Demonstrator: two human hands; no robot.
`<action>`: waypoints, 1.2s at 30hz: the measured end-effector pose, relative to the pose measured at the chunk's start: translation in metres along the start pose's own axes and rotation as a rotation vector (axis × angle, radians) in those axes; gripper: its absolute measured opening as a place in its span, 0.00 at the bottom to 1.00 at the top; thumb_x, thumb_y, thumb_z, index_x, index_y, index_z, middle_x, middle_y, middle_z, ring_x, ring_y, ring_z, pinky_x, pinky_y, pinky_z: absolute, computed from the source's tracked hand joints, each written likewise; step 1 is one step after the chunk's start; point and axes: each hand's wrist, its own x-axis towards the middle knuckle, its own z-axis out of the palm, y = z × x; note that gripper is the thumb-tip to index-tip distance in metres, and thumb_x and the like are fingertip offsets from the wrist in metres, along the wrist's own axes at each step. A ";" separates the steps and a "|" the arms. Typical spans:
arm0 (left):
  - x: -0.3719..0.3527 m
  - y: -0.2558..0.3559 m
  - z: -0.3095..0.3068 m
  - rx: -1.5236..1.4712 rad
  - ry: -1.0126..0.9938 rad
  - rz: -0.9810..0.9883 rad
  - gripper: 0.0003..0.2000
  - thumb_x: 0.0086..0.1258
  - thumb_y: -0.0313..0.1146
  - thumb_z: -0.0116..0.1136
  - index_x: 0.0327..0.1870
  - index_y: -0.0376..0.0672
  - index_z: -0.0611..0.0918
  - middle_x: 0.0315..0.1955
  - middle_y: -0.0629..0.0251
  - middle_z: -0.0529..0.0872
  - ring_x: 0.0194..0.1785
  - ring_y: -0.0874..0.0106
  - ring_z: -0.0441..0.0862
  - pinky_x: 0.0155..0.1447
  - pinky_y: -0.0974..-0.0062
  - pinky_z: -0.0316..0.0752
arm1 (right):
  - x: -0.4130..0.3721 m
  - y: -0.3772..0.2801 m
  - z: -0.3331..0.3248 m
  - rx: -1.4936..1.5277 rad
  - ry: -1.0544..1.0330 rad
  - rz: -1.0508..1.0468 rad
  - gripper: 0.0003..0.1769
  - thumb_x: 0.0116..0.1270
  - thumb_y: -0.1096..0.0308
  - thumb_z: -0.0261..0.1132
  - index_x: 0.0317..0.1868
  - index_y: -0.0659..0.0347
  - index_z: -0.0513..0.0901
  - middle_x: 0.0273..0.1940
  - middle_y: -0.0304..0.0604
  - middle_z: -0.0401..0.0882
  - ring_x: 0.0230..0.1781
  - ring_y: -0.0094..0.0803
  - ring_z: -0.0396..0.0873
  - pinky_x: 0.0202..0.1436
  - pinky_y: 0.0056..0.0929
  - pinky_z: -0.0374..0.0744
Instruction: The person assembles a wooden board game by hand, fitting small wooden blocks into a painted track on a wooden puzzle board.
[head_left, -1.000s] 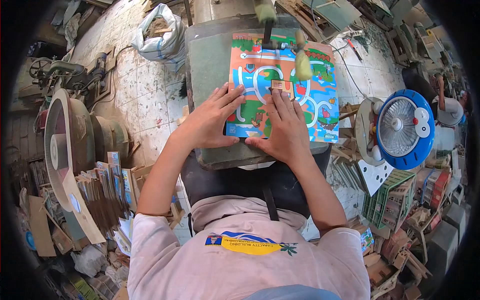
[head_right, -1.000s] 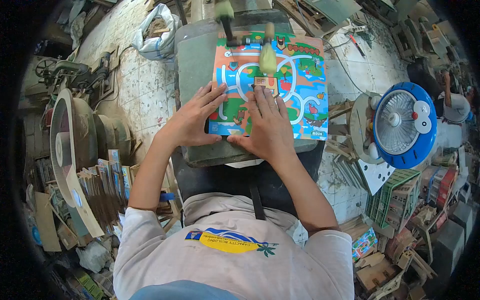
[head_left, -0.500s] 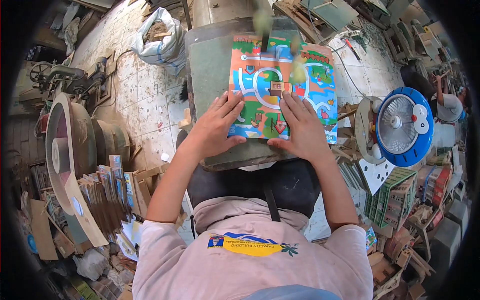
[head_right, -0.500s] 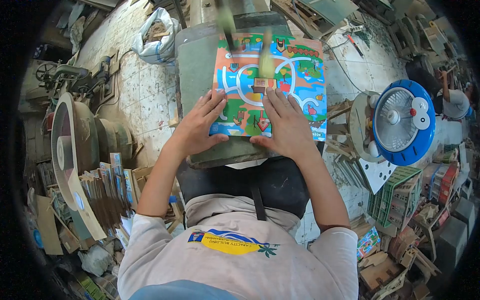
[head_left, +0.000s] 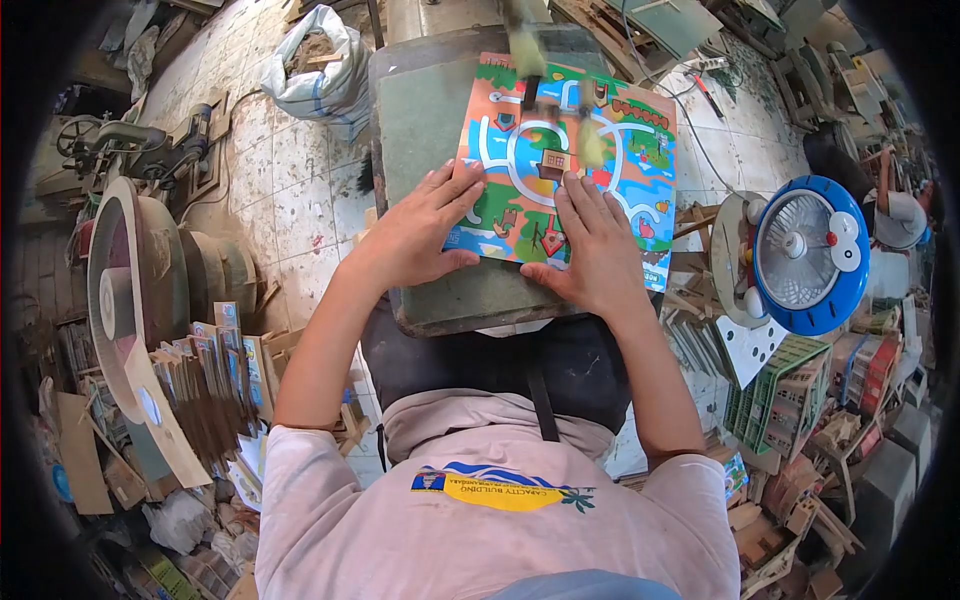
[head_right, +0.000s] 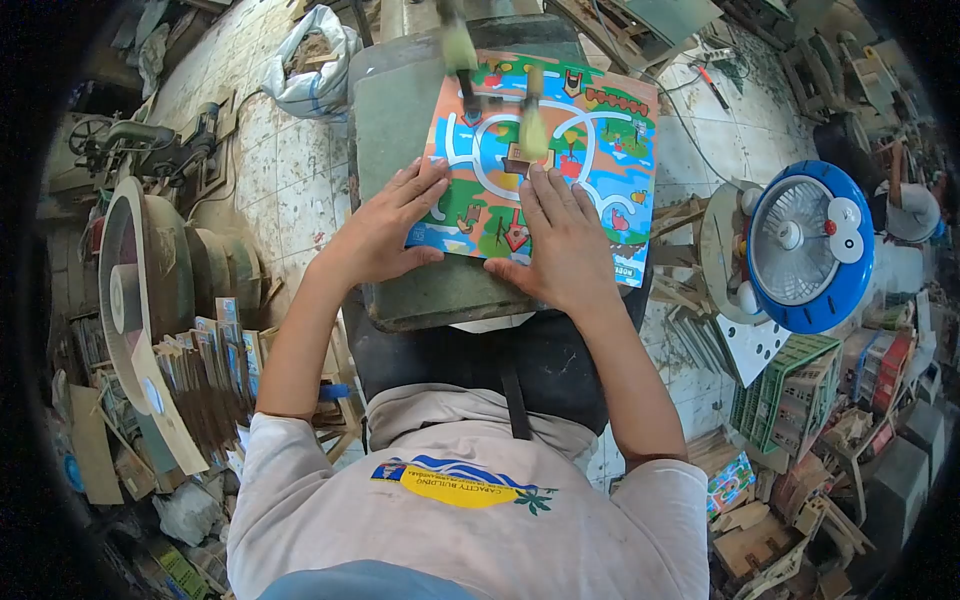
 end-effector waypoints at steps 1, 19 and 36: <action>0.001 -0.001 -0.001 0.001 -0.001 0.002 0.48 0.62 0.38 0.83 0.84 0.34 0.70 0.89 0.55 0.61 0.90 0.47 0.57 0.90 0.54 0.61 | 0.000 0.000 0.001 0.000 0.001 0.002 0.62 0.52 0.36 0.85 0.78 0.68 0.74 0.83 0.59 0.69 0.85 0.53 0.67 0.85 0.57 0.67; 0.014 -0.019 -0.019 0.019 -0.106 0.044 0.49 0.64 0.37 0.81 0.86 0.37 0.66 0.90 0.56 0.59 0.91 0.50 0.55 0.91 0.56 0.59 | 0.006 -0.017 0.009 0.022 0.079 0.071 0.58 0.56 0.37 0.84 0.75 0.73 0.77 0.82 0.62 0.69 0.84 0.56 0.68 0.84 0.57 0.68; 0.018 -0.021 -0.030 0.158 -0.213 -0.012 0.47 0.67 0.41 0.78 0.87 0.41 0.67 0.90 0.56 0.57 0.91 0.49 0.55 0.92 0.46 0.56 | 0.022 -0.010 -0.003 0.140 -0.017 0.127 0.47 0.60 0.41 0.83 0.71 0.63 0.82 0.75 0.58 0.77 0.76 0.57 0.75 0.78 0.55 0.74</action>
